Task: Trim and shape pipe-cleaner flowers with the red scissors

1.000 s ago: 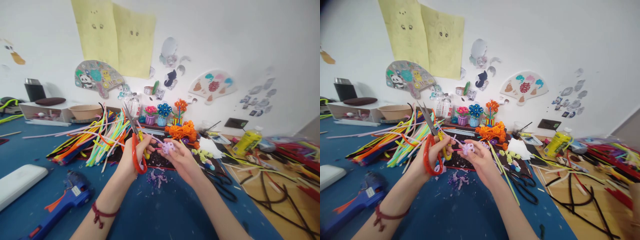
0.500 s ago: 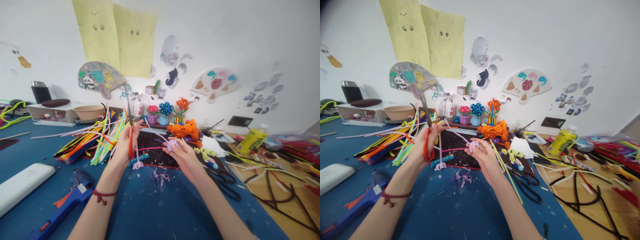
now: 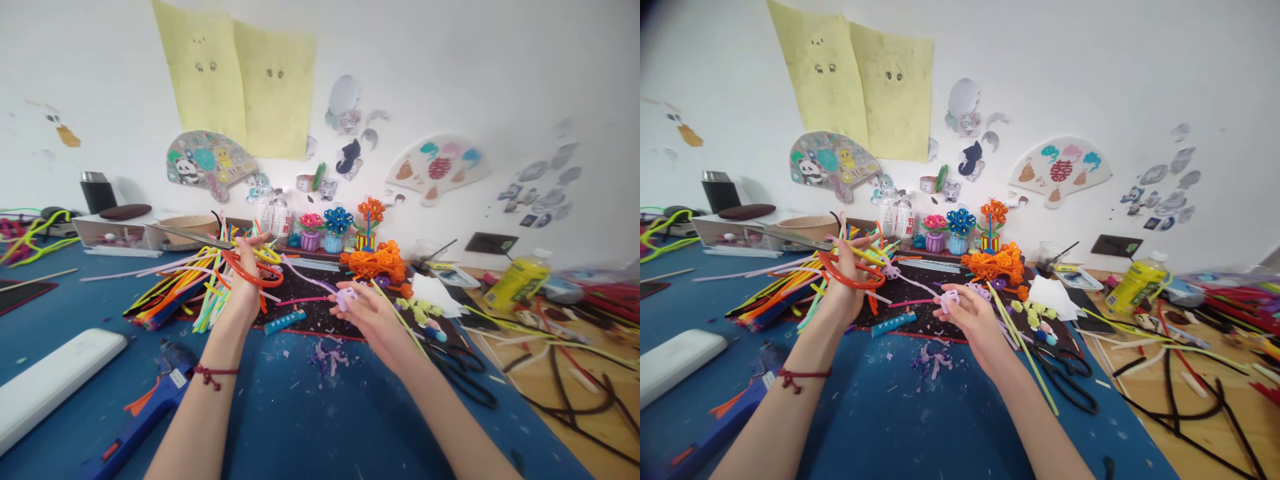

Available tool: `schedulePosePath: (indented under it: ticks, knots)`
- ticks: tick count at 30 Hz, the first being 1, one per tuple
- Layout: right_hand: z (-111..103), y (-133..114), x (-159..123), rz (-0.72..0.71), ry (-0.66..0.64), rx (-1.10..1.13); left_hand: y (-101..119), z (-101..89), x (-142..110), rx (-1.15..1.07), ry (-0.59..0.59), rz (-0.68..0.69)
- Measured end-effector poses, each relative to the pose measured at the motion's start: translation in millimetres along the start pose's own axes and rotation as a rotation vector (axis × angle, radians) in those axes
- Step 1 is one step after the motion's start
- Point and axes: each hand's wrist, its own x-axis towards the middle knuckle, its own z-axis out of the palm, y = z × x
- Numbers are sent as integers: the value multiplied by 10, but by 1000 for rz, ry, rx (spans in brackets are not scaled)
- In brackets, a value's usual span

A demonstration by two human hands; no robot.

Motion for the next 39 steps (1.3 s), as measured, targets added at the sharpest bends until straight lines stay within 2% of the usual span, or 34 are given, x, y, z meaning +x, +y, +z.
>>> schedulePosePath:
  ticks: [4, 6, 10, 13, 16, 20, 25, 31, 36, 39]
  knots:
    - [12, -15, -12, 7, 0, -12, 30, 39, -49, -22, -8, -13]
    - [10, -13, -10, 11, -2, -19, 79, 42, -79, -68, -62, -66]
    - [-1, -5, -6, 13, -2, -15, 198, 23, -130, -263, -182, -190]
    - [-7, -14, -10, 3, 18, 9, 237, 22, -146, -397, -214, -185]
    - [-14, -25, -5, -4, 32, 22, 215, 58, -153, -329, -217, -142]
    - [-16, -19, 7, 2, 19, 7, 173, 137, -173, -215, -124, -89]
    - [-7, -13, 3, -3, 18, -9, 208, 155, -187, -373, -251, -200]
    - [-31, -25, 17, -27, 87, 20, 211, 95, -154, -368, -225, -193]
    - [-15, -24, 4, -9, 64, 26, 191, 101, -159, -303, -202, -191]
    - [-5, -29, -5, 5, 55, 24, 183, 129, -175, -269, -228, -167]
